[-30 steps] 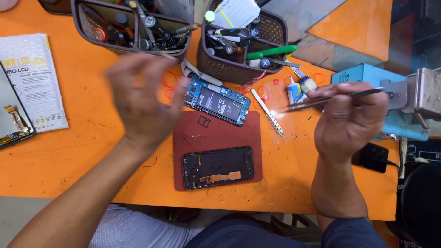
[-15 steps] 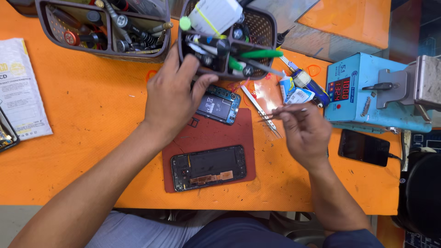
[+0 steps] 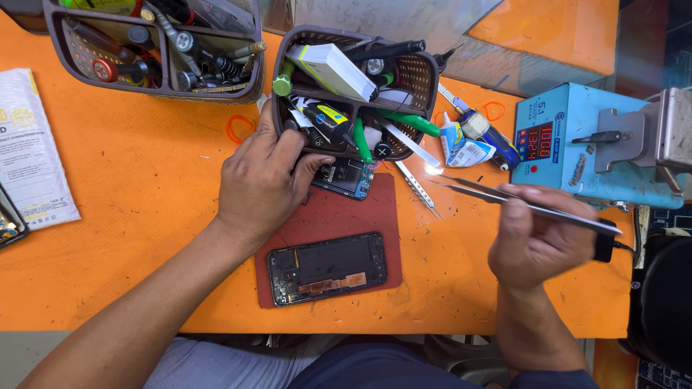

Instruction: The person disassembles a mobile phone, removes components, applies adhesive from a tube to the internal frame, and uses tweezers to precisely position a ribbon cable and other small parts inside the chassis.

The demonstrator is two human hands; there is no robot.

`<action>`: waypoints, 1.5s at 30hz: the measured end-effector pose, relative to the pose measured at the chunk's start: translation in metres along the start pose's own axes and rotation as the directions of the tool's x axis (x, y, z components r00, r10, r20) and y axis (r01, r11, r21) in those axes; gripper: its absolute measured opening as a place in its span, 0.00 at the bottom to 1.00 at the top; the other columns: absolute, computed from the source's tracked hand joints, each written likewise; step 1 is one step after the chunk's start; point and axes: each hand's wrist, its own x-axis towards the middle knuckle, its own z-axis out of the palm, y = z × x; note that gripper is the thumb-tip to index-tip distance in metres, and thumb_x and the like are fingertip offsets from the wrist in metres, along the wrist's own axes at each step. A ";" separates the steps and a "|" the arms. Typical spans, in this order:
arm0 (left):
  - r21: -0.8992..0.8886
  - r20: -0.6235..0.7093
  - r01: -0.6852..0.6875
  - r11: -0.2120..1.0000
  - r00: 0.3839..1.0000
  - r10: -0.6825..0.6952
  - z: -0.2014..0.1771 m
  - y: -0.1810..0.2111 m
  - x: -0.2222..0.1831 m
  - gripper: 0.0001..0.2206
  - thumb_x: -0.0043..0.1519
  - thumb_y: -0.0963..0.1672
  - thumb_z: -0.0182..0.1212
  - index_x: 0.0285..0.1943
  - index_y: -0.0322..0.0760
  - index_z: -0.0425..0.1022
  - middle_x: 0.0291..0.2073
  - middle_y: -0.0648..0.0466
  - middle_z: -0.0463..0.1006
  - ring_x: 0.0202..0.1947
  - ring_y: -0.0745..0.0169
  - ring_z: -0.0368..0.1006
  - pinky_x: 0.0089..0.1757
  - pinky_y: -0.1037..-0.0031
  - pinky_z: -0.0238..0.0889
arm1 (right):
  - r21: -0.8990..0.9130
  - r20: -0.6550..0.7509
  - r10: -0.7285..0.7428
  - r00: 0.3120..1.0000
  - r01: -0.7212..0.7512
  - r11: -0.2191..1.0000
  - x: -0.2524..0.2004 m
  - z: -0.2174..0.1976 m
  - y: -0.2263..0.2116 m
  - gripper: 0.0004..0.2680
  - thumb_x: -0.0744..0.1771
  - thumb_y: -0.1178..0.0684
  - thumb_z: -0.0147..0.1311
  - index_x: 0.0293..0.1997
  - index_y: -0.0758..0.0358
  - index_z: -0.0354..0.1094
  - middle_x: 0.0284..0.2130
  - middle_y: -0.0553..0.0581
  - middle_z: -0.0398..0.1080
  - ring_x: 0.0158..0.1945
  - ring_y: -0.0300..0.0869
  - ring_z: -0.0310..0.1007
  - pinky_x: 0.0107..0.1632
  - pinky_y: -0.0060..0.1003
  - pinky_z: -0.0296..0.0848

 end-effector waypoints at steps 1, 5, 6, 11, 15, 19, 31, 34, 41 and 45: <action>-0.001 0.002 0.002 1.000 1.000 -0.002 0.000 -0.001 -0.001 0.17 0.65 0.51 0.69 0.40 0.35 0.71 0.63 0.22 0.68 0.40 0.41 0.80 0.39 0.62 0.74 | 0.046 -0.049 -0.012 0.999 0.014 0.999 0.001 0.000 -0.001 0.08 0.73 0.59 0.58 0.53 0.69 0.61 0.41 0.63 0.73 0.45 0.42 0.81 0.49 0.33 0.83; 0.036 -0.014 -0.074 0.997 0.997 0.075 0.001 -0.006 -0.003 0.18 0.66 0.52 0.68 0.41 0.35 0.72 0.63 0.24 0.69 0.41 0.43 0.80 0.40 0.63 0.74 | 0.058 -0.124 -0.113 0.986 0.121 0.991 0.006 0.001 -0.008 0.10 0.73 0.56 0.59 0.54 0.66 0.59 0.38 0.61 0.73 0.43 0.41 0.82 0.51 0.36 0.85; 0.054 -0.019 -0.105 0.993 0.994 0.106 0.001 -0.008 -0.004 0.18 0.67 0.53 0.68 0.42 0.35 0.72 0.63 0.24 0.68 0.41 0.43 0.80 0.40 0.64 0.74 | 0.010 -0.059 -0.119 0.991 0.119 0.993 0.007 0.002 -0.013 0.10 0.74 0.56 0.60 0.54 0.66 0.59 0.39 0.61 0.72 0.44 0.41 0.82 0.50 0.35 0.85; 0.077 -0.047 -0.124 0.989 0.991 0.128 0.002 -0.009 -0.006 0.19 0.67 0.54 0.67 0.40 0.35 0.71 0.62 0.24 0.69 0.41 0.43 0.80 0.39 0.64 0.74 | -0.004 0.089 -0.159 0.983 0.160 0.987 0.028 0.020 -0.025 0.11 0.73 0.54 0.60 0.53 0.65 0.58 0.40 0.63 0.74 0.46 0.44 0.82 0.50 0.35 0.85; 0.099 -0.066 -0.136 0.986 0.988 0.142 0.003 -0.008 -0.005 0.19 0.67 0.54 0.67 0.40 0.35 0.72 0.61 0.24 0.71 0.38 0.44 0.80 0.37 0.65 0.74 | 0.057 0.270 -0.226 0.936 0.219 0.974 0.045 0.036 -0.036 0.10 0.71 0.57 0.62 0.51 0.64 0.61 0.42 0.66 0.75 0.48 0.47 0.82 0.53 0.39 0.84; 0.120 -0.075 -0.118 0.986 0.989 0.127 0.003 -0.006 -0.005 0.19 0.66 0.54 0.67 0.41 0.34 0.73 0.60 0.25 0.72 0.35 0.45 0.79 0.36 0.65 0.73 | 0.120 0.407 -0.325 0.854 0.303 0.946 0.059 0.063 -0.038 0.09 0.70 0.63 0.62 0.51 0.68 0.63 0.44 0.67 0.76 0.50 0.51 0.82 0.52 0.39 0.82; 0.116 -0.095 -0.131 0.985 0.985 0.142 0.007 -0.009 -0.009 0.18 0.64 0.53 0.69 0.41 0.37 0.72 0.59 0.26 0.72 0.38 0.48 0.80 0.36 0.68 0.73 | 0.128 0.181 -0.316 0.932 0.296 0.947 0.053 0.065 -0.045 0.08 0.71 0.59 0.57 0.52 0.66 0.60 0.44 0.64 0.73 0.48 0.46 0.82 0.53 0.39 0.84; 0.142 -0.135 -0.157 0.977 0.975 0.176 0.006 -0.009 -0.009 0.17 0.64 0.53 0.67 0.43 0.38 0.74 0.60 0.29 0.73 0.39 0.48 0.81 0.38 0.68 0.73 | 0.020 0.069 -0.353 0.933 0.352 0.936 0.057 0.060 -0.031 0.10 0.73 0.60 0.58 0.55 0.66 0.58 0.46 0.66 0.74 0.48 0.45 0.82 0.51 0.35 0.83; 0.215 -0.141 -0.176 0.961 0.968 0.209 0.003 -0.010 -0.008 0.18 0.65 0.55 0.66 0.38 0.39 0.77 0.53 0.31 0.78 0.28 0.54 0.77 0.30 0.71 0.68 | -0.106 0.176 -0.307 0.935 0.328 0.939 0.068 0.060 -0.017 0.09 0.72 0.64 0.61 0.54 0.72 0.62 0.46 0.68 0.74 0.50 0.50 0.80 0.52 0.37 0.81; 0.206 -0.145 -0.186 0.961 0.965 0.217 0.004 -0.011 -0.008 0.19 0.67 0.55 0.66 0.37 0.38 0.75 0.52 0.30 0.77 0.28 0.55 0.77 0.31 0.71 0.69 | -0.159 0.227 -0.297 0.928 0.336 0.928 0.076 0.059 -0.018 0.08 0.72 0.65 0.64 0.53 0.72 0.66 0.44 0.65 0.76 0.49 0.47 0.81 0.51 0.35 0.79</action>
